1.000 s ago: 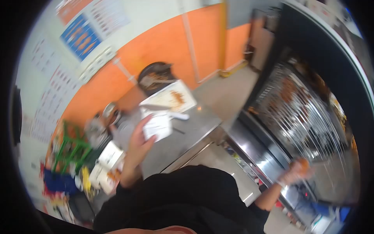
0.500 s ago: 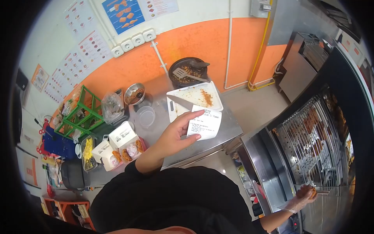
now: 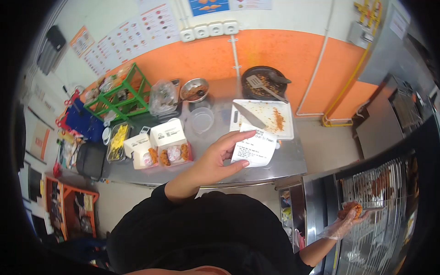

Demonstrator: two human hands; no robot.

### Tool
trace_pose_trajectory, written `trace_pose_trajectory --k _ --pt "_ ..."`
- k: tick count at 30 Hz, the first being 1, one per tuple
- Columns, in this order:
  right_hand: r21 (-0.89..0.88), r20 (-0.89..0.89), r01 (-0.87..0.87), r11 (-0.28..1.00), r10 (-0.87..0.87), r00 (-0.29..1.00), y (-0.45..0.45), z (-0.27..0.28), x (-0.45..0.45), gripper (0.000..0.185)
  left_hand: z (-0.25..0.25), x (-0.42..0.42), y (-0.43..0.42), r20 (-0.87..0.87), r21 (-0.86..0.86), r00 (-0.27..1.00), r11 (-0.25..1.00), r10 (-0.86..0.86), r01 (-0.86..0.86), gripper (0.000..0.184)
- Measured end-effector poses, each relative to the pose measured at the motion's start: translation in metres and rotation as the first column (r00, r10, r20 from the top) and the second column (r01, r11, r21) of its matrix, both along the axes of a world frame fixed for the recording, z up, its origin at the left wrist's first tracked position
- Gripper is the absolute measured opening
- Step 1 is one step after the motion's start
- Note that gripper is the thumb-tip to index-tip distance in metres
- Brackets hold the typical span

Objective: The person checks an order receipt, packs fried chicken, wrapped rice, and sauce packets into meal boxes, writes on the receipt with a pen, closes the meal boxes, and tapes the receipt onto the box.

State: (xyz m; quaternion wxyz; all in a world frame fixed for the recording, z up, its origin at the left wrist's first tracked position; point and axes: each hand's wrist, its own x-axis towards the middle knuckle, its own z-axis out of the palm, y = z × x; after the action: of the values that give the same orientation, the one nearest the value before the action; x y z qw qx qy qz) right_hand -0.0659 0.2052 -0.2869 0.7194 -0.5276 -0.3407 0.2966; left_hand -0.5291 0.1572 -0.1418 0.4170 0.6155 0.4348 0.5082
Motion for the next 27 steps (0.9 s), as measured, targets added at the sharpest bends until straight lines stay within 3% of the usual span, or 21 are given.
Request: trace_pose_trajectory --k 9,13,15,17,19,22,23,25,27 --pt "0.087 -0.077 -0.269 0.959 0.275 0.958 0.067 0.018 -0.065 0.095 0.007 -0.031 -0.042 0.015 -0.02 0.979 0.979 0.204 -0.203 0.065" --pt "0.049 -0.1 -0.218 0.975 0.222 0.97 0.087 0.02 -0.081 0.099 0.004 -0.05 -0.06 -0.008 -0.026 0.957 0.957 0.289 -0.289 0.065" --pt "0.014 -0.015 -0.101 0.995 0.101 0.995 0.099 0.013 -0.078 0.097 0.001 -0.059 -0.07 -0.009 -0.032 0.94 0.94 0.34 -0.34 0.065" --pt "-0.006 -0.014 -0.08 0.997 0.079 0.997 0.107 0.012 -0.083 0.091 -0.001 -0.068 -0.077 -0.012 -0.043 0.92 0.919 0.391 -0.391 0.065" --pt "0.223 -0.005 -0.058 0.973 0.061 0.998 0.112 0.001 -0.091 0.085 -0.002 -0.08 -0.085 -0.044 -0.033 0.917 0.916 0.397 -0.399 0.065" --pt "0.253 -0.002 0.014 0.967 -0.014 1.0 0.114 -0.006 -0.145 0.054 -0.005 -0.099 -0.101 -0.045 -0.076 0.899 0.896 0.436 -0.438 0.064" --pt "0.249 0.001 -0.026 0.968 0.026 1.0 0.117 -0.011 -0.162 0.054 -0.007 -0.108 -0.111 -0.044 -0.081 0.881 0.877 0.472 -0.474 0.064" --pt "0.016 0.133 -0.419 0.908 0.413 0.901 0.115 -0.033 -0.195 0.04 -0.013 -0.126 -0.128 -0.09 -0.124 0.845 0.836 0.528 -0.535 0.064" --pt "-0.092 0.004 -0.682 0.725 0.686 0.728 0.108 -0.058 -0.261 0.039 -0.023 -0.149 -0.15 -0.058 -0.115 0.794 0.786 0.605 -0.608 0.064"
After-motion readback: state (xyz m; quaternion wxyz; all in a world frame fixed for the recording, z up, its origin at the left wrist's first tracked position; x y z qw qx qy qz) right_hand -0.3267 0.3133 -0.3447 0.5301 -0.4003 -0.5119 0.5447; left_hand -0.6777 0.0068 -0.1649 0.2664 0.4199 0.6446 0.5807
